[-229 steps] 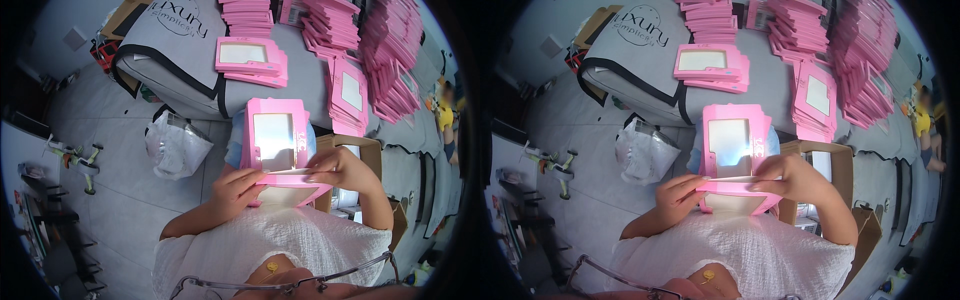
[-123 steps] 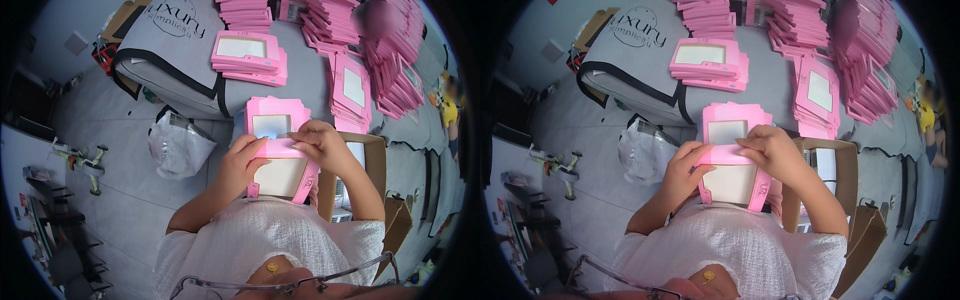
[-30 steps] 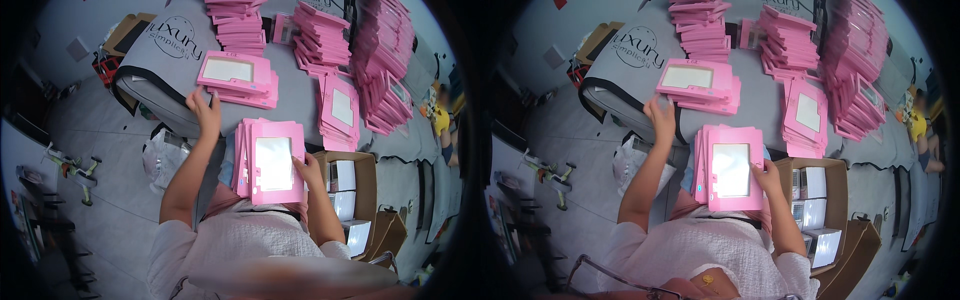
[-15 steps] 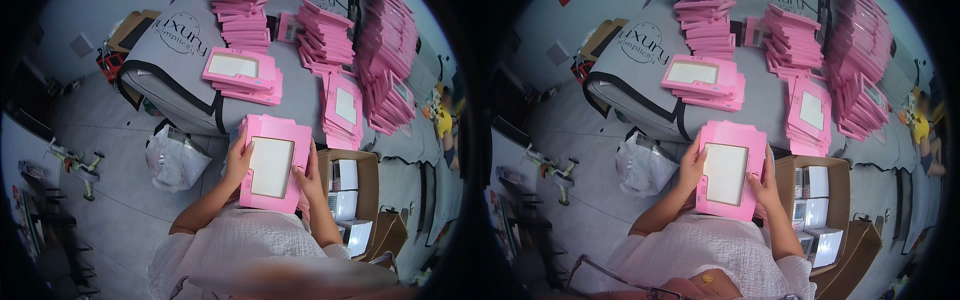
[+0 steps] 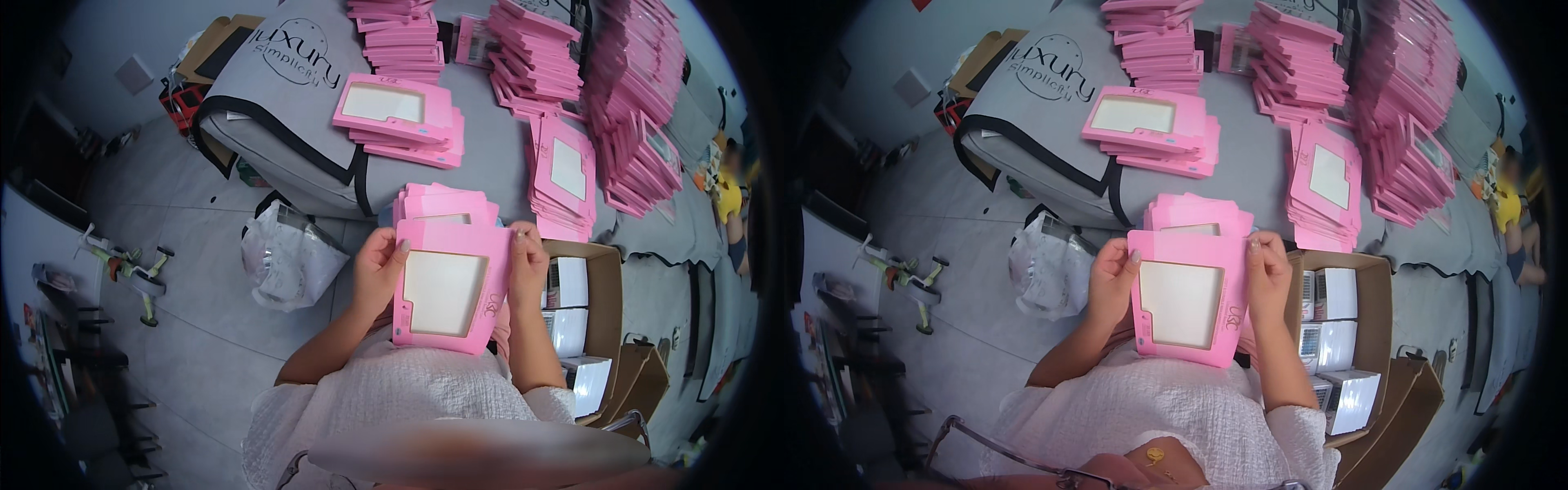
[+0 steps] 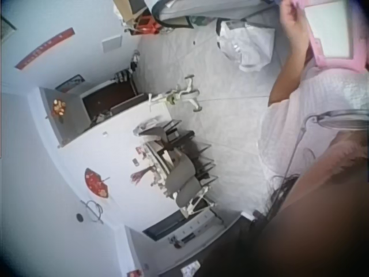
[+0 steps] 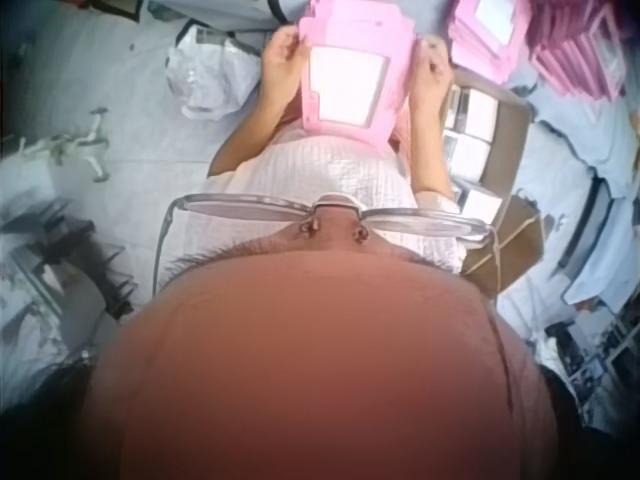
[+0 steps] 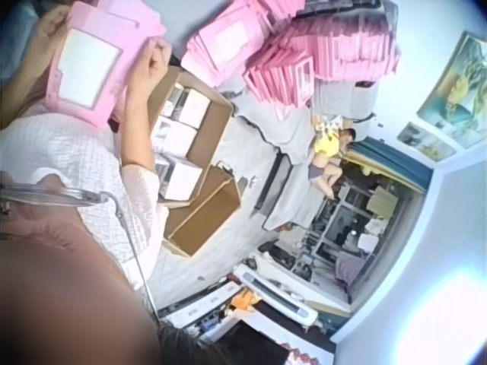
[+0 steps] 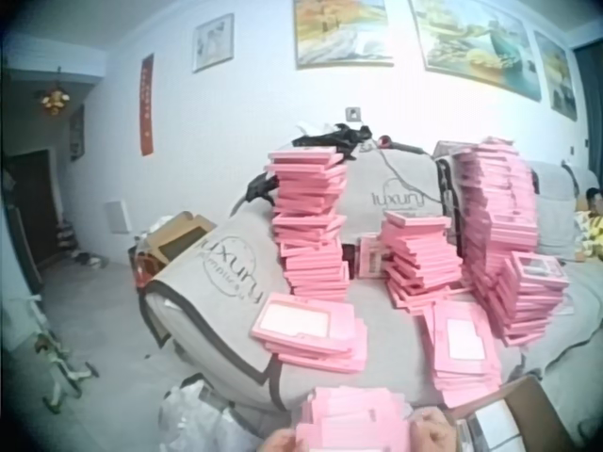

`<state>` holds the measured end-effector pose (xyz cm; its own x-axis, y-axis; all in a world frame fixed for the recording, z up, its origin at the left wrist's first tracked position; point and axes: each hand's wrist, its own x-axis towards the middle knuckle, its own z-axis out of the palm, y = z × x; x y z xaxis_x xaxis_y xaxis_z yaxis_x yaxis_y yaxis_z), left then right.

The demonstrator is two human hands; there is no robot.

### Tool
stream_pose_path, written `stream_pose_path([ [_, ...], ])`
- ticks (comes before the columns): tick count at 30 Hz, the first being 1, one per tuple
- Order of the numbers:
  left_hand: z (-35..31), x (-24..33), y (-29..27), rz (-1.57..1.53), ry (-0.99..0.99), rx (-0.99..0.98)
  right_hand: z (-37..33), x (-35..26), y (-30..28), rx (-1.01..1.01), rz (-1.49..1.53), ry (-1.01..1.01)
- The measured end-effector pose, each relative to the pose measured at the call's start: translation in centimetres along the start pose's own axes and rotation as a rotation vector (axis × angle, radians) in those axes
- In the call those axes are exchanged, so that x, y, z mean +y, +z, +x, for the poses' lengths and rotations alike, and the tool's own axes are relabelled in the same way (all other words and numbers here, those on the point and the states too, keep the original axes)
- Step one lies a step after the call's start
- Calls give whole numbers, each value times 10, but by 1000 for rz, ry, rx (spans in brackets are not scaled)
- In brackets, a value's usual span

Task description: The person assembles pink photo frames by inserting white inserts into pink cardboard frames. They handle the frames one at a time, aligning the insert and snapping the frame together, then stacking the completed units.

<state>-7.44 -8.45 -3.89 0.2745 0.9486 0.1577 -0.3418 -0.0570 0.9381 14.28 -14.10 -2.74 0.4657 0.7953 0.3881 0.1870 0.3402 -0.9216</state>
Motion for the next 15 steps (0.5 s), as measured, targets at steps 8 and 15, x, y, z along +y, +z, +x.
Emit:
stream_pose_path([
  [8, -1, 43, -1, 130, -111, -117, 53, -90, 30, -542, -656, -324],
  [15, -11, 59, 4, 91, -200, -142, 44, -91, 54, -762, -674, -233],
])
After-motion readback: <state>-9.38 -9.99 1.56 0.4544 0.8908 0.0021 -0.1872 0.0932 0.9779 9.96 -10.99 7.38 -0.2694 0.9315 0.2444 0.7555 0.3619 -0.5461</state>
